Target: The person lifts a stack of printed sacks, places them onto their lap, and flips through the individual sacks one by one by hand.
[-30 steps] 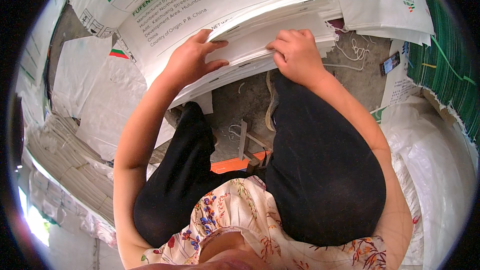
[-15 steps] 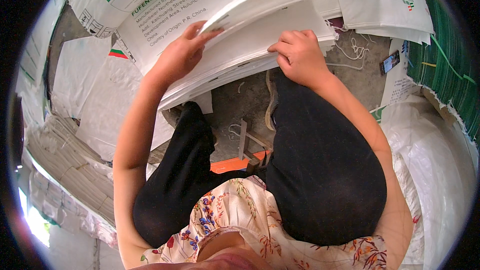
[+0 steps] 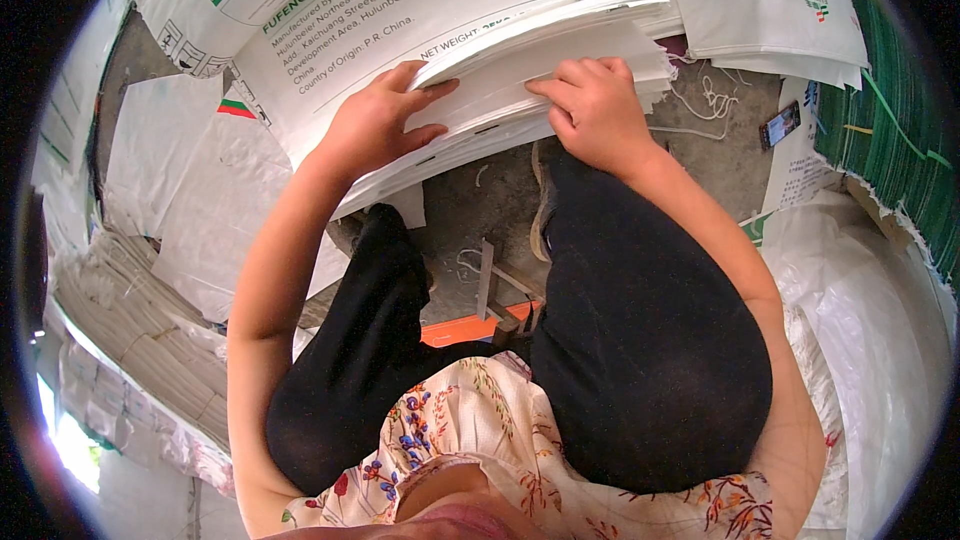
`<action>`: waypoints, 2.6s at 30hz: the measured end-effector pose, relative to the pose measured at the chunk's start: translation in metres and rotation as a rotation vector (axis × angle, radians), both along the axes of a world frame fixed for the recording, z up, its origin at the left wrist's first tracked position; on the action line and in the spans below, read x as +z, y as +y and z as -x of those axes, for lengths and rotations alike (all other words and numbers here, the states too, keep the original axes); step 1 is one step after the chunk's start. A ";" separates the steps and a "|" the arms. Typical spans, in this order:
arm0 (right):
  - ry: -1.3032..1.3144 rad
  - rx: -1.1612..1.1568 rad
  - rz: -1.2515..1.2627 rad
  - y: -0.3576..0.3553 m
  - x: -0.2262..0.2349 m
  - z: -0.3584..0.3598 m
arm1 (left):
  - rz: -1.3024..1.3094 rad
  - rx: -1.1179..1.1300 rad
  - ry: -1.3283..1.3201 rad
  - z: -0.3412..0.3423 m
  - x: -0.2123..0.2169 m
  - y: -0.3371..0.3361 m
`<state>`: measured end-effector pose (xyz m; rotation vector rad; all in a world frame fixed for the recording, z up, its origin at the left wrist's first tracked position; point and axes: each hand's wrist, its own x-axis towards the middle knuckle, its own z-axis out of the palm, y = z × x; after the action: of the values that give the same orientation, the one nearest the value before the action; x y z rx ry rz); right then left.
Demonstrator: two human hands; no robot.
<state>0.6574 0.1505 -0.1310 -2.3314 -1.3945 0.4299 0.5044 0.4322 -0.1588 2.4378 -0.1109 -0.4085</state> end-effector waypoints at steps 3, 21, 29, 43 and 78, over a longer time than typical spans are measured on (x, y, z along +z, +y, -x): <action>-0.001 -0.002 -0.006 0.001 0.003 0.001 | -0.024 -0.035 -0.024 0.000 -0.003 0.001; 0.059 0.037 -0.036 -0.006 0.006 -0.002 | 0.032 -0.008 -0.007 0.002 0.002 0.002; 0.038 0.039 -0.058 -0.002 0.004 0.002 | 0.019 -0.011 0.022 -0.001 0.002 0.001; -0.017 0.029 -0.036 0.002 -0.002 -0.002 | -0.025 0.006 0.014 0.002 -0.003 0.000; -0.109 0.154 -0.013 0.019 -0.011 -0.025 | 0.061 -0.034 -0.086 0.000 -0.001 0.008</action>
<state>0.6826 0.1694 -0.1424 -2.2754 -1.6306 0.3399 0.5043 0.4403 -0.1594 2.3962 -0.1993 -0.3110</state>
